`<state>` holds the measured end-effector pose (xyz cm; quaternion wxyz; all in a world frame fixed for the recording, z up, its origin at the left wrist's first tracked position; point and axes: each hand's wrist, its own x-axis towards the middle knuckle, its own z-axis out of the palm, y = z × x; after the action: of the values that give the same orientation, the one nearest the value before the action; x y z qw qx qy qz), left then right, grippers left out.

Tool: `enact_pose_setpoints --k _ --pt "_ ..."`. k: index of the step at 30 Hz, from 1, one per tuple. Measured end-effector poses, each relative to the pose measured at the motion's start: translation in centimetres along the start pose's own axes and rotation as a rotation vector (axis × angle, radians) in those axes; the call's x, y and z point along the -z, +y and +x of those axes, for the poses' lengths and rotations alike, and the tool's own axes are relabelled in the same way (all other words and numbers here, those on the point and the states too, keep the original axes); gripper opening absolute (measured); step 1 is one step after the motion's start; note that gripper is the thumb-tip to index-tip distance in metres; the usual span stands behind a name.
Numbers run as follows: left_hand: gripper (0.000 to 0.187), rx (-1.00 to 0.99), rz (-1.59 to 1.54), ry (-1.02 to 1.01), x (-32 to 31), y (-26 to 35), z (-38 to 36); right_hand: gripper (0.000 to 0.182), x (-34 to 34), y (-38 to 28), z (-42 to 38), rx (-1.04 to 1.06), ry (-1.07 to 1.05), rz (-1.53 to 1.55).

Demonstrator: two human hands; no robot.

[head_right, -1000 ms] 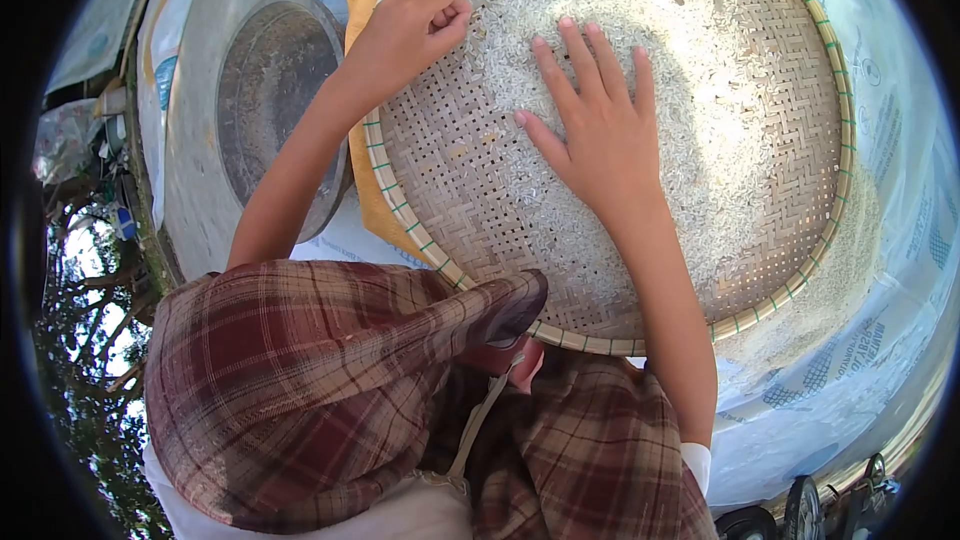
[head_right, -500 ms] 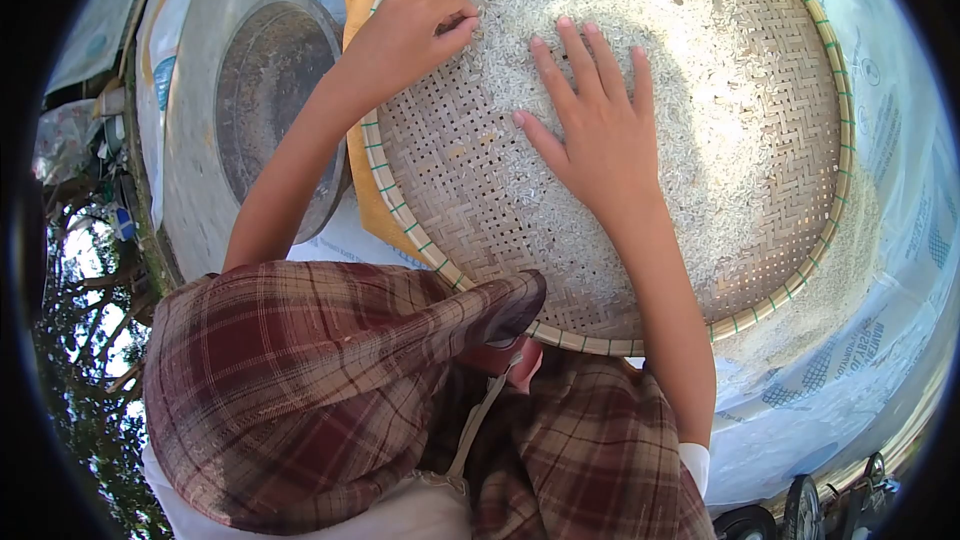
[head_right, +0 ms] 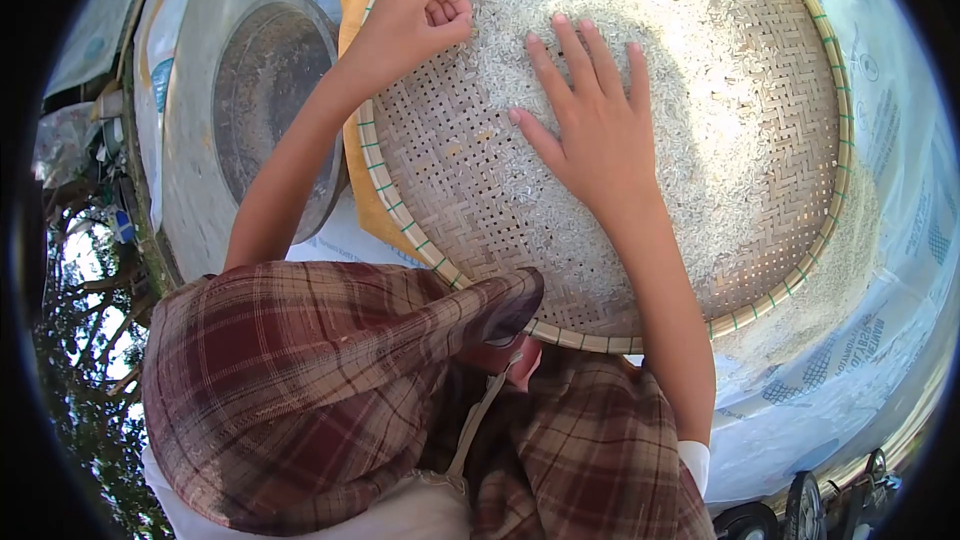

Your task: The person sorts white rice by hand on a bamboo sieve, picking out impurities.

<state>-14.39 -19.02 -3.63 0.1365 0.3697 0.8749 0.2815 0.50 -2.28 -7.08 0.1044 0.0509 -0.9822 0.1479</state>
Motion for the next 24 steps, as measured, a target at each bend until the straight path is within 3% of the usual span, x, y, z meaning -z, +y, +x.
enact_pose_setpoints --k 1,2,4,6,8,10,13,14,16,17,19,21,24 --pt "0.007 0.148 -0.175 -0.044 0.5 0.1 -0.1 0.057 0.0 0.0 0.0 -0.003 -0.005 -0.002" --pt "0.007 0.146 -0.176 -0.043 1.1 -0.1 -0.4 0.057 0.0 0.0 0.0 -0.003 -0.004 -0.003" --pt "0.009 0.382 -0.792 0.118 2.9 -1.1 -1.6 0.057 0.0 0.0 0.0 -0.008 -0.011 0.001" --pt "0.011 0.443 -1.050 0.354 5.1 -2.8 -3.8 0.057 0.1 0.0 0.0 -0.009 -0.019 -0.004" --pt "0.010 0.588 -0.986 0.544 6.9 -4.9 -6.3 0.057 0.2 0.0 0.0 -0.011 -0.027 -0.007" --pt "0.009 0.786 -0.788 0.627 7.6 -7.1 -8.7 0.057 0.2 -0.1 0.0 -0.017 -0.029 0.002" --pt "0.015 0.886 -0.831 0.656 7.6 -10.5 -11.2 0.057 0.2 0.0 -0.1 -0.018 -0.031 -0.014" --pt "0.015 0.881 -0.832 0.651 7.2 -10.9 -11.2 0.057 0.3 -0.1 -0.2 -0.023 -0.029 -0.018" --pt "0.023 0.772 -0.874 0.897 5.7 -9.7 -10.4 0.057 0.6 0.0 -0.3 -0.017 -0.045 -0.013" --pt "0.023 0.766 -0.880 0.894 5.1 -9.0 -9.7 0.057 0.8 0.1 -0.4 -0.020 -0.042 -0.020" --pt "0.026 0.532 -0.622 0.945 3.9 -6.7 -7.2 0.057 1.7 0.7 -0.9 0.000 -0.124 -0.028" --pt "0.027 0.351 -0.410 0.863 3.0 -4.2 -4.7 0.058 2.9 1.4 -1.8 -0.031 -0.150 -0.051" --pt "0.027 0.109 -0.349 0.670 1.0 -0.6 -1.2 0.059 4.1 2.9 -2.2 -0.109 -0.187 -0.117"
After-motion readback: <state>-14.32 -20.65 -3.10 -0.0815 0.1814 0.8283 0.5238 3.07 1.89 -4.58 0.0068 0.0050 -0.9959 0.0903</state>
